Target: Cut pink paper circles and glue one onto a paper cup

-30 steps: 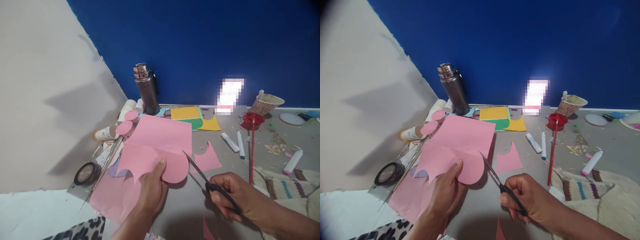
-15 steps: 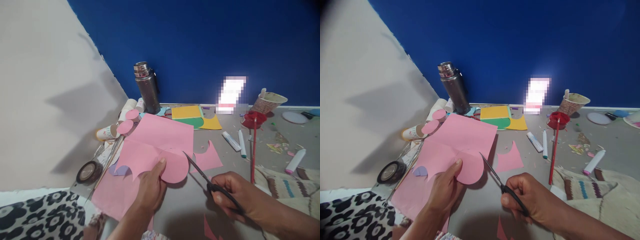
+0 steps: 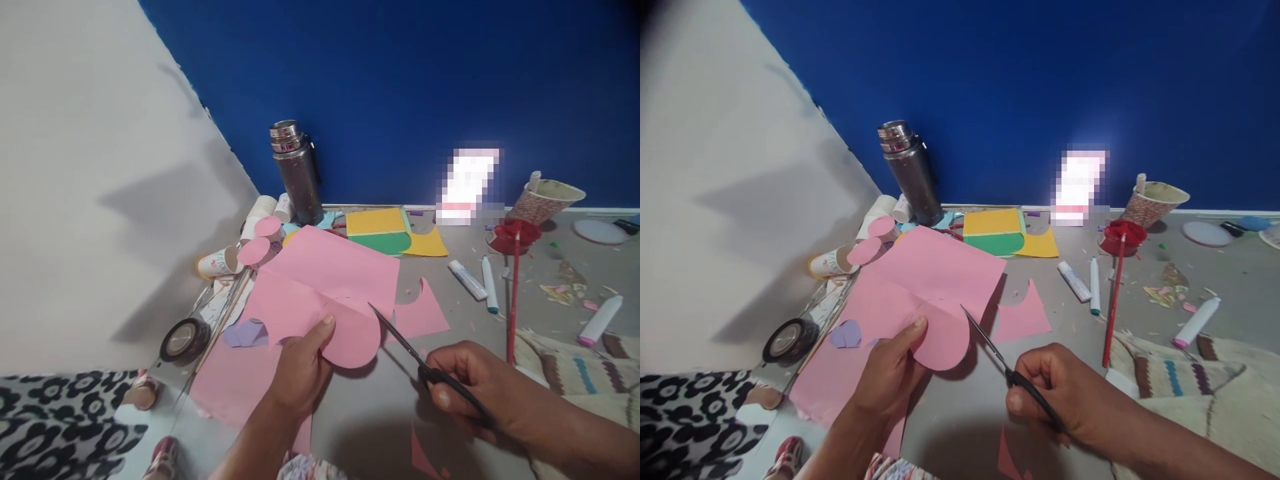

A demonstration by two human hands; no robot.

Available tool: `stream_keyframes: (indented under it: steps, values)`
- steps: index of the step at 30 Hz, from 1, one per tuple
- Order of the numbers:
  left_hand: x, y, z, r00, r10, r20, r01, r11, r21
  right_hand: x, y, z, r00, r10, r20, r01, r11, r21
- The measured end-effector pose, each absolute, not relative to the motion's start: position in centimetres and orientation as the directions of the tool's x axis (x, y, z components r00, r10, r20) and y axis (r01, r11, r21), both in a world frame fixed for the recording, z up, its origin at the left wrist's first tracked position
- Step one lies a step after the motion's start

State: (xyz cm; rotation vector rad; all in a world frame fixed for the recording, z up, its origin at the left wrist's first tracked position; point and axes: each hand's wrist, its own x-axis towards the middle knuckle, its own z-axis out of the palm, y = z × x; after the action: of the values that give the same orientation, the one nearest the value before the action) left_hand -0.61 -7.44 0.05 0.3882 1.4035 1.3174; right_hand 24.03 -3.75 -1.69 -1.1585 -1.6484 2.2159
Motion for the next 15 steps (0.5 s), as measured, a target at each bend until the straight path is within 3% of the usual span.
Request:
stream_keyframes:
  steps: [3, 15]
  values:
    - [-0.83, -7.27, 0.18, -0.248, 0.837, -0.489, -0.498, 0.323, 0.805, 24.04, -3.74, -1.76, -0.696, 0.522, -0.494, 0.323, -0.387, -0.864]
    - [-1.01, -7.33, -0.15, -0.219, 0.825, -0.520, -0.508, 0.359, 0.783, 23.95, -3.64, -1.74, -0.693, 0.509, -0.510, 0.335, -0.399, -0.854]
